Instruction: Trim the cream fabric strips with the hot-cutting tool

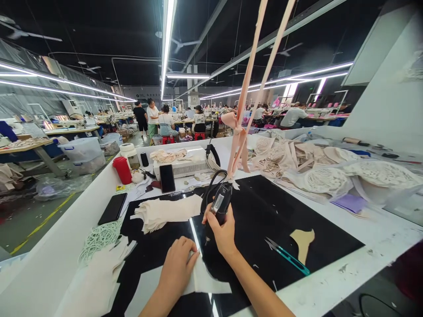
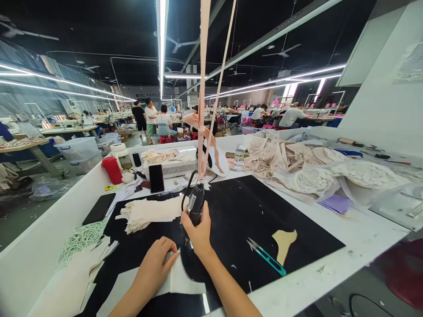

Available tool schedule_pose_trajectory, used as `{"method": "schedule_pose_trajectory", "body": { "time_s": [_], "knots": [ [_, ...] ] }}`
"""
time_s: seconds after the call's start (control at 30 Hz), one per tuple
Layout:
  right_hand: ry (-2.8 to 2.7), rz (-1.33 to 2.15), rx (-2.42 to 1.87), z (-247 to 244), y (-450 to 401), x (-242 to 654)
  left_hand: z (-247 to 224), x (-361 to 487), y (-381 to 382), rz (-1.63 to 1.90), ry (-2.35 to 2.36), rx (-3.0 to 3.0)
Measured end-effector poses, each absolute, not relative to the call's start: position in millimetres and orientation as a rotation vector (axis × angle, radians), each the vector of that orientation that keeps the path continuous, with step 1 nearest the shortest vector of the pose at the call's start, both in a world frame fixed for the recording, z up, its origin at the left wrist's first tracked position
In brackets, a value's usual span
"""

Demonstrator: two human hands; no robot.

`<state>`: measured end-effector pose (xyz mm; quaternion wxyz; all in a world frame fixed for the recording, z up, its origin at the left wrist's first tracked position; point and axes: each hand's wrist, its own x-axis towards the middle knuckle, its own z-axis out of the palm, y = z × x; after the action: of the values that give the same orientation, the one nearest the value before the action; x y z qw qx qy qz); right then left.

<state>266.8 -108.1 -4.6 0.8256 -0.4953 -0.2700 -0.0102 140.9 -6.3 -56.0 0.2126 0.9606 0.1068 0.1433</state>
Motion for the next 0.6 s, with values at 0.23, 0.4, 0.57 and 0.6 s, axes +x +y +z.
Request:
{"method": "schedule_pose_trajectory", "body": {
  "time_s": [0.23, 0.4, 0.57, 0.6],
  "knots": [
    [-0.580, -0.024, -1.048, -5.4, -105.8, 264.5, -61.3, 137.9, -5.6, 0.439, 0.256, 2.585],
    [-0.578, -0.021, -1.024, -3.3, -102.7, 266.2, -59.1, 137.4, -5.5, 0.453, 0.270, 2.544],
    [-0.569, -0.009, -1.003, 1.4, -99.1, 265.5, -57.7, 138.0, -3.0, 0.446, 0.298, 2.488],
    [-0.568, -0.004, -1.004, 2.3, -98.4, 265.2, -57.7, 138.1, -2.2, 0.439, 0.302, 2.473]
  ]
}}
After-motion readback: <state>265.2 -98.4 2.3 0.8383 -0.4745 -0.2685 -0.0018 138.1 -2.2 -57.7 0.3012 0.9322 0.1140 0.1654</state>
